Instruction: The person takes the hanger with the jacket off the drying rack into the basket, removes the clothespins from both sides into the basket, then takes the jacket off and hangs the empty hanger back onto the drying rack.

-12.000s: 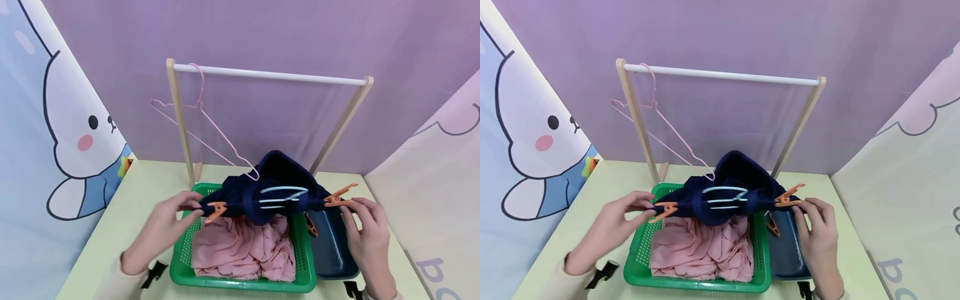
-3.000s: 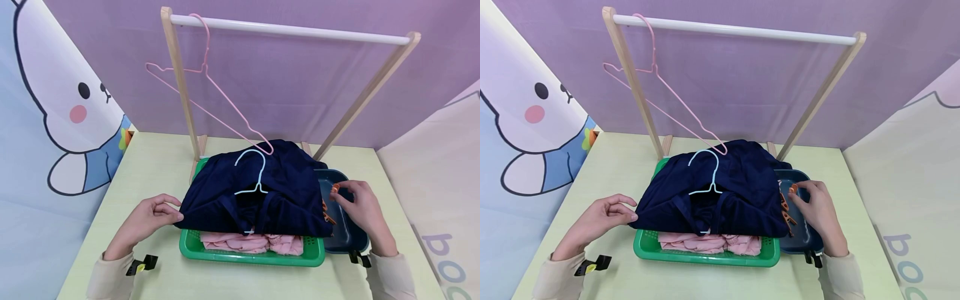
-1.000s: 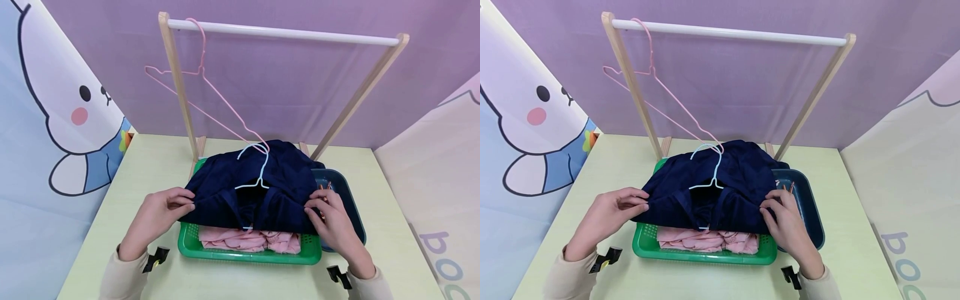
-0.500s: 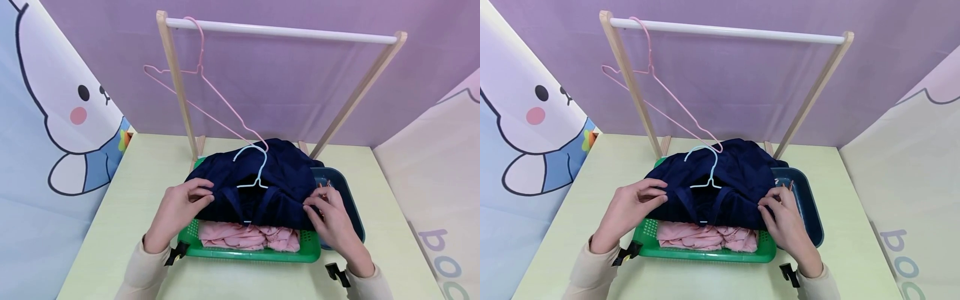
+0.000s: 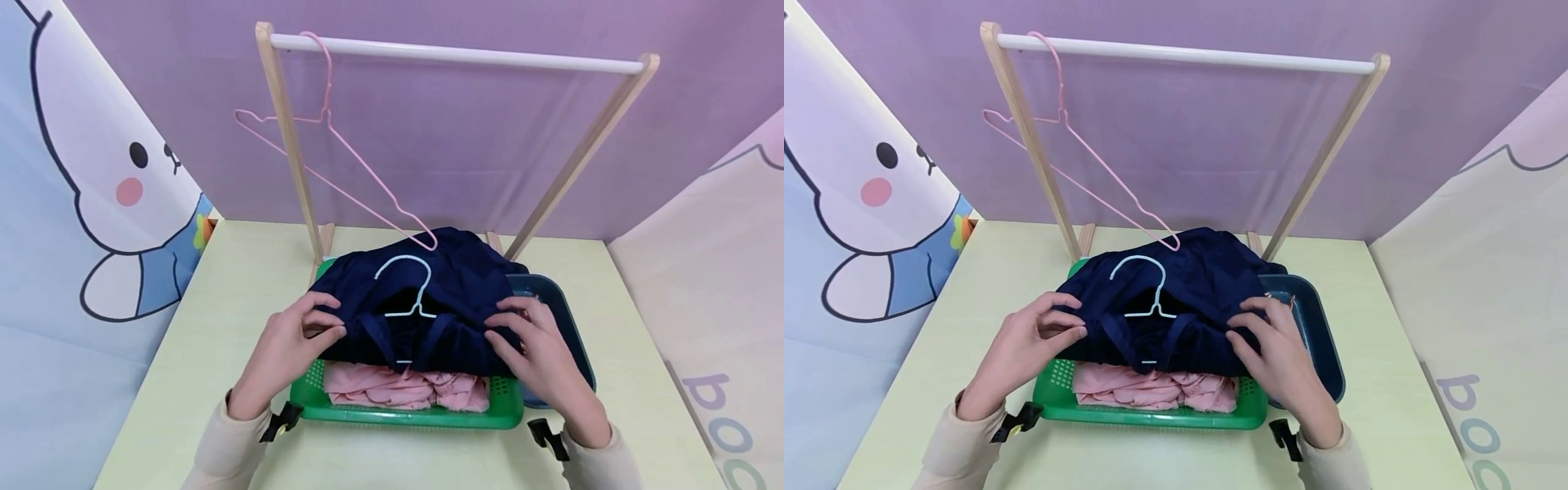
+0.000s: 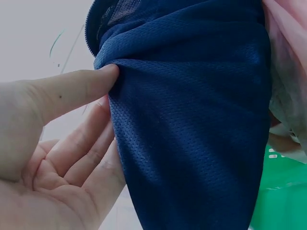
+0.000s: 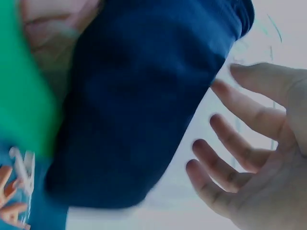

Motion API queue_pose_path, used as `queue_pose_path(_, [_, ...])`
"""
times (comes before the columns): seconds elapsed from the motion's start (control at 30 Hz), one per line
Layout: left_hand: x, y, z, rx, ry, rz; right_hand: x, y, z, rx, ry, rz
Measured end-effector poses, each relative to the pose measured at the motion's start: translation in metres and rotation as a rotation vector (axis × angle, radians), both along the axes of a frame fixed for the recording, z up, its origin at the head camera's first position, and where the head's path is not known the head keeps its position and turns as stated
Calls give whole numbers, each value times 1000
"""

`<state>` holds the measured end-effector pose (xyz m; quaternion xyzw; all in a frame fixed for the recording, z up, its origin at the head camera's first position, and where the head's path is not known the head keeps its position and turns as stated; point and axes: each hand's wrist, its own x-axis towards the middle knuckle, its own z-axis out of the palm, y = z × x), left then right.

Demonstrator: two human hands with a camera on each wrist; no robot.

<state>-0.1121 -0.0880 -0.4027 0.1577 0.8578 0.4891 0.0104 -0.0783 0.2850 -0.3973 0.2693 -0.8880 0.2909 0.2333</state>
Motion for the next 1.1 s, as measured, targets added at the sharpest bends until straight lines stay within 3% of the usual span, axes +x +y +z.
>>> queue_pose_path(0.13, [1,-1,0,2,-5,-1,-8,-22,7,-42,-16,-7])
queue_pose_path(0.4, [4,-6,1,34,18,4,-19,-52,18,7,-49,15])
queue_pose_path(0.7, [7,-21,4,85,46,5,-18,-53,25,8,-36,75])
queue_pose_path(1.1, [4,-55,9,134,-25,41,-13,-40,27,-36,-45,96])
